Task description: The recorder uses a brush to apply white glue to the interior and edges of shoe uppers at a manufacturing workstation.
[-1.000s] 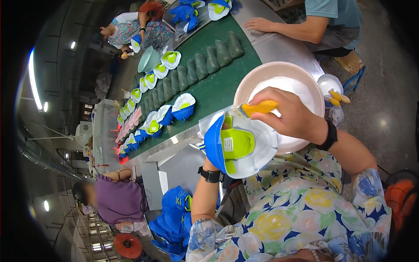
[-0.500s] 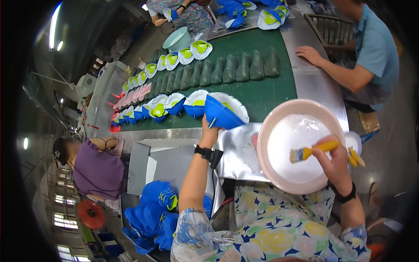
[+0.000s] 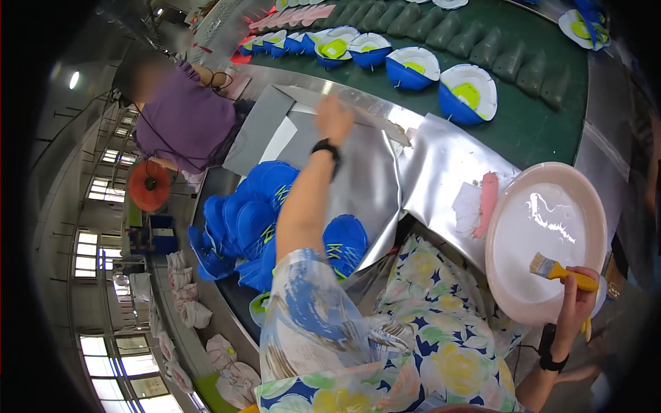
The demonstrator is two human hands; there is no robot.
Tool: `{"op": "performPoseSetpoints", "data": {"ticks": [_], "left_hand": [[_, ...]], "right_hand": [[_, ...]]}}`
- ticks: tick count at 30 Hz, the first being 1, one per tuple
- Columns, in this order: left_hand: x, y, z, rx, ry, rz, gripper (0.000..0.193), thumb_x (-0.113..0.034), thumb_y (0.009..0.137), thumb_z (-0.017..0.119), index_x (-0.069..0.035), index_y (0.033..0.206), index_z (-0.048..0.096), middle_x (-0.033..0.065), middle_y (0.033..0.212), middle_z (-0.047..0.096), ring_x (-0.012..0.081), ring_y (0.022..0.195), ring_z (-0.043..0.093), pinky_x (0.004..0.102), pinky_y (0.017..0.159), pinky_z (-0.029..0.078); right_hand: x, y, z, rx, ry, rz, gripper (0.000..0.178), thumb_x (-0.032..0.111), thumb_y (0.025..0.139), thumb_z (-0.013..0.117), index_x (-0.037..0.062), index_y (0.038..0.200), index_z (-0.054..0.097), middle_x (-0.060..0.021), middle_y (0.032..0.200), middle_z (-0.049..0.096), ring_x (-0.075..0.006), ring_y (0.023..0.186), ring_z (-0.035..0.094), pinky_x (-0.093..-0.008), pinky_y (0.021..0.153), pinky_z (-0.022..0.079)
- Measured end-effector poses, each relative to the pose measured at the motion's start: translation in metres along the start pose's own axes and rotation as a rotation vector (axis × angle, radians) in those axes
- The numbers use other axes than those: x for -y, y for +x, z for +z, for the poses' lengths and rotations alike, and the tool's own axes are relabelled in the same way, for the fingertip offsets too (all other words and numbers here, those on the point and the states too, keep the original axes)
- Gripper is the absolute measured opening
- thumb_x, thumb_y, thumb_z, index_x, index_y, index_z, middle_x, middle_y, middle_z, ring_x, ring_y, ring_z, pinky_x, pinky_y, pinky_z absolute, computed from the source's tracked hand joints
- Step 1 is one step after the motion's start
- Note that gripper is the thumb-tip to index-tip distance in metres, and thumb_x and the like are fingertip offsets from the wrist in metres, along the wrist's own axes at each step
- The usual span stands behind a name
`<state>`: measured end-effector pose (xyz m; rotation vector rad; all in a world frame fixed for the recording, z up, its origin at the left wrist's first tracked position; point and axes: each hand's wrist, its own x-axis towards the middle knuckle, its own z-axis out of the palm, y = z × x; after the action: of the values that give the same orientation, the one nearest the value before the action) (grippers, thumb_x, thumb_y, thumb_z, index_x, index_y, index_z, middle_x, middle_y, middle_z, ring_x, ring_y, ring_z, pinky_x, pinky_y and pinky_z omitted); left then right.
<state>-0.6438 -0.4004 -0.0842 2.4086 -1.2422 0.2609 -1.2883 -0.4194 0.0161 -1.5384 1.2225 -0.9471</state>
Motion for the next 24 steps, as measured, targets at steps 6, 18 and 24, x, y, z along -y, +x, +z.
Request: {"op": "performPoseSetpoints", "data": {"ticks": [6,18,24], "left_hand": [[0.127,-0.150,-0.100,0.854,0.423,-0.340,0.109,-0.069,0.061,0.080,-0.029,0.153,0.037,0.0098,0.166,0.016,0.0393,0.153,-0.001,0.0778,0.108,0.014],[0.105,-0.161,-0.101,0.880,0.511,0.053,0.068,-0.002,0.069,0.070,-0.024,0.131,0.055,0.0191,0.148,0.043,0.0411,0.136,0.039,0.0571,0.106,0.040],[0.076,-0.124,-0.093,0.546,0.126,0.422,0.052,0.004,0.076,0.061,-0.004,0.127,0.058,0.0196,0.123,0.063,0.0406,0.114,0.057,0.0449,0.102,0.045]], "right_hand": [[0.005,-0.005,0.007,0.060,-0.048,-0.059,0.014,0.001,0.092,0.064,-0.0012,0.104,0.058,-0.0093,0.106,0.058,-0.0178,0.100,0.058,-0.0289,0.086,0.048],[0.011,0.029,0.023,0.048,-0.177,-0.196,0.017,0.009,0.090,0.070,0.0000,0.097,0.058,-0.0080,0.085,0.066,-0.0152,0.072,0.065,-0.0271,0.067,0.050],[0.010,0.037,0.029,0.176,-0.224,-0.222,0.019,0.011,0.087,0.071,0.0012,0.096,0.058,-0.0126,0.079,0.065,-0.0221,0.069,0.066,-0.0301,0.066,0.051]]}}
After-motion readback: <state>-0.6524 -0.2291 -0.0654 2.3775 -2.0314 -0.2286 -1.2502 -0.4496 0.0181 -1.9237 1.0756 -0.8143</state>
